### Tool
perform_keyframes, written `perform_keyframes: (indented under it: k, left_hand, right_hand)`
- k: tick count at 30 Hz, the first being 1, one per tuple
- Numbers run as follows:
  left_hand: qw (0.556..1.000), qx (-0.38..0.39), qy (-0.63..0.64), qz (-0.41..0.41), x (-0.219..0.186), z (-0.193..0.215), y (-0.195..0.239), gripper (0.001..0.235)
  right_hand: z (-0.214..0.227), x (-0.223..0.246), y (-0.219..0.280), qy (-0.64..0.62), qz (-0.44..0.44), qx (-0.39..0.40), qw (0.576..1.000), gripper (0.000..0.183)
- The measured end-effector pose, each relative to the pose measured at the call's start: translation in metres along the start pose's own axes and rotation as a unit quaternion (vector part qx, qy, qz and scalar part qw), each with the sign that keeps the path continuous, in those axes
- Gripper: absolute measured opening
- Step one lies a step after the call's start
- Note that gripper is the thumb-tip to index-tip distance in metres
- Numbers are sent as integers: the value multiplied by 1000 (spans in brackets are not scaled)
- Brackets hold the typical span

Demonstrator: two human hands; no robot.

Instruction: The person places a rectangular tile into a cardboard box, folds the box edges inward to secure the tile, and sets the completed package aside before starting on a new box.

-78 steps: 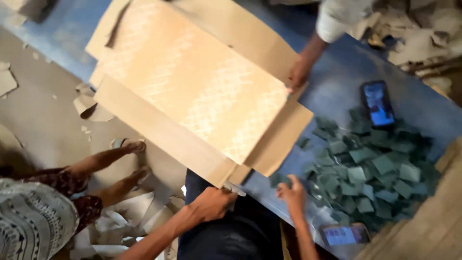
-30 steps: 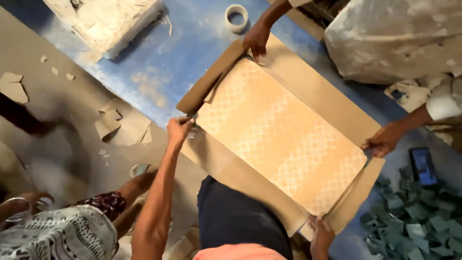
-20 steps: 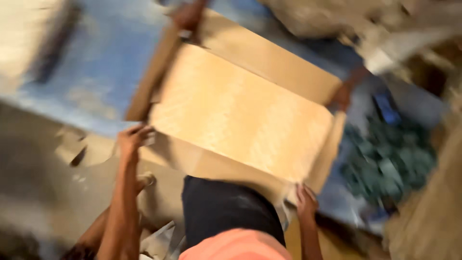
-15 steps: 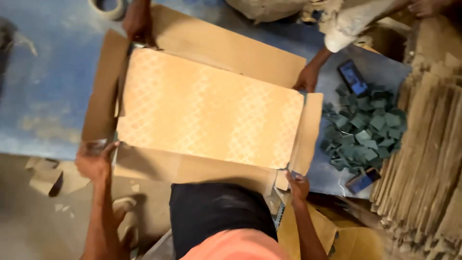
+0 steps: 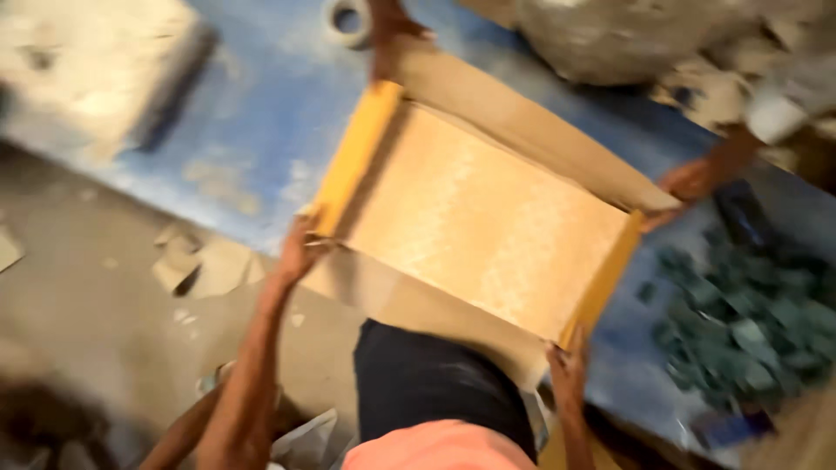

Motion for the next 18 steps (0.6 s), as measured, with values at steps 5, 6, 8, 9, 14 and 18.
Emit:
perform_keyframes:
  k: [5, 6, 8, 9, 14, 18]
  left_hand:
    - [981, -107, -145, 76, -55, -26, -5, 48]
    - [970, -156, -112, 151, -56, -38, -9, 36]
    - [948, -248, -109, 169, -48, -40, -8, 40]
    - [920, -328, -109, 184, -44, -41, -9, 46]
    - [899, -315, 34, 302, -26, -23, 2, 58]
    - [930, -117, 46, 346, -25, -7, -4, 53]
  right_hand:
    - [-23, 17, -7, 11, -3, -45, 999, 56]
    - [-22, 27, -7, -27, -29, -93, 995, 45]
    - [-17, 2, -15, -47, -49, -110, 992, 39]
    - [-14, -11, -21, -70, -77, -134, 986, 33]
    - [16, -81, -27, -178, -175, 13, 968, 27]
    - [26, -138, -50, -525, -449, -13, 723, 28]
Point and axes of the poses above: each hand's wrist, its own y-axis away from the middle knuckle, its own z-axis out of the back of the hand, x = y × z, the point moved 2 cm from there along -y, towards the middle knuckle, and after that the axes turned 4 degrees about -z, right-handed, at the moved point
